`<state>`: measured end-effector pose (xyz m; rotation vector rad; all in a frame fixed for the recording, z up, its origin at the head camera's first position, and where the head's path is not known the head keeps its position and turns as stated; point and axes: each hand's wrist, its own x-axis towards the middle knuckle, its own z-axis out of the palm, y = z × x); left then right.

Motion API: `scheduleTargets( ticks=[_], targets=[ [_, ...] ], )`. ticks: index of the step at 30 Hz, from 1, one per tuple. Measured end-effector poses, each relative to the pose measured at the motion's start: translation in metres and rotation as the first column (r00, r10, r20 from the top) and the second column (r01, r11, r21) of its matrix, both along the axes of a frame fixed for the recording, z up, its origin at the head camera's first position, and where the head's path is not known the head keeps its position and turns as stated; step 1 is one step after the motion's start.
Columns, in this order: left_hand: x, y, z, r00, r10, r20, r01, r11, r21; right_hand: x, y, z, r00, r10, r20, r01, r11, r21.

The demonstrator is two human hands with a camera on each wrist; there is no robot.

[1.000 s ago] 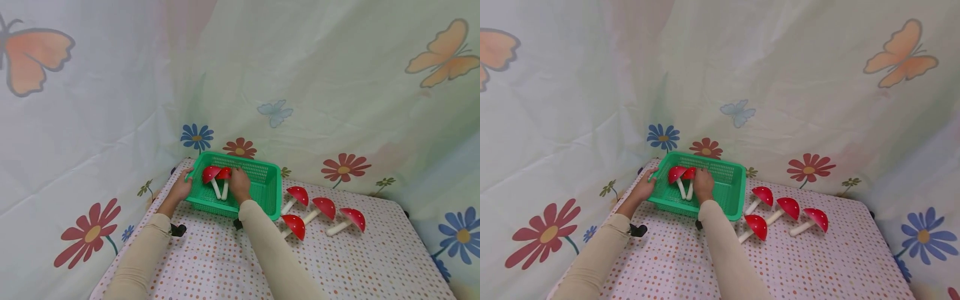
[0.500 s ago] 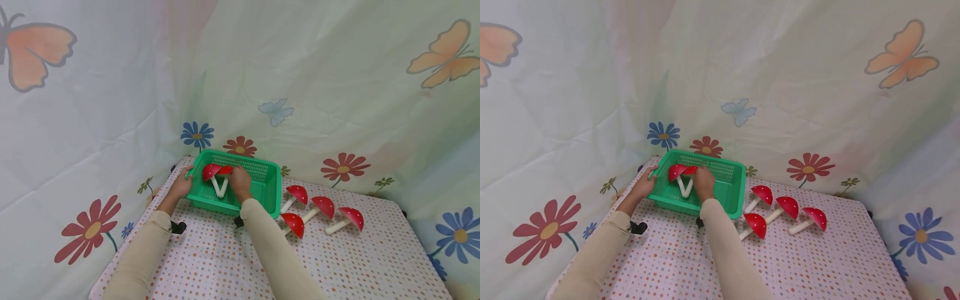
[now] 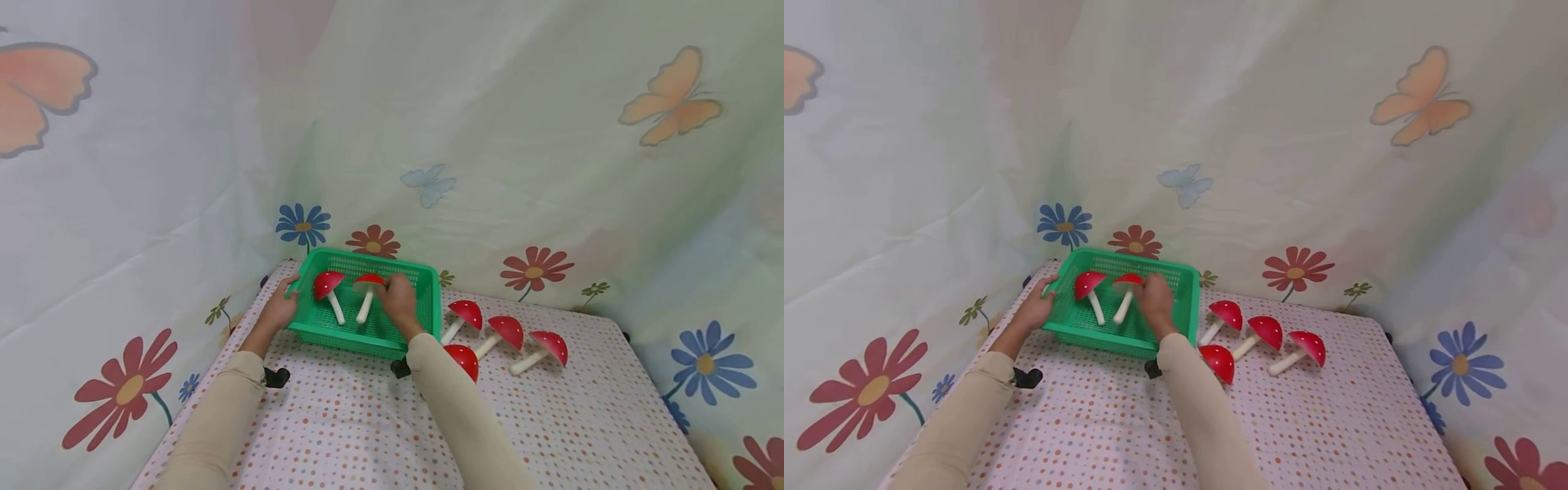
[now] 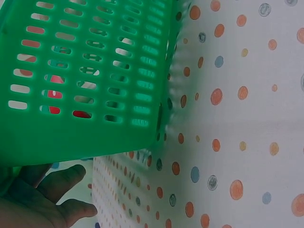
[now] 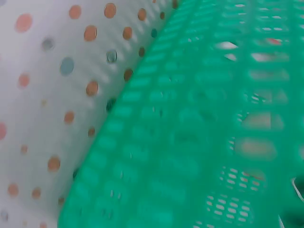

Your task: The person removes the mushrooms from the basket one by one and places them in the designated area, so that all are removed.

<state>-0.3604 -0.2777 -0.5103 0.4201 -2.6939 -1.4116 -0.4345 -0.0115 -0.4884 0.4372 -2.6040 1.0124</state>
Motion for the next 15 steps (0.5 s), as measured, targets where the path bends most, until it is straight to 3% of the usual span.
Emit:
scheduleTargets(
  ticks=[7, 15],
  targets=[
    [0.002, -0.001, -0.001, 1.000, -0.015, -0.012, 0.015, 1.000, 0.011, 0.012, 0.033, 0.017, 0.994, -0.060, -0.091, 0.053, 0.996, -0.079],
    [0.005, -0.001, 0.001, 0.999, -0.046, -0.013, 0.046, 0.999, 0.020, 0.045, 0.083, 0.042, 0.987, -0.152, -0.054, 0.135, 0.962, -0.239]
  ],
)
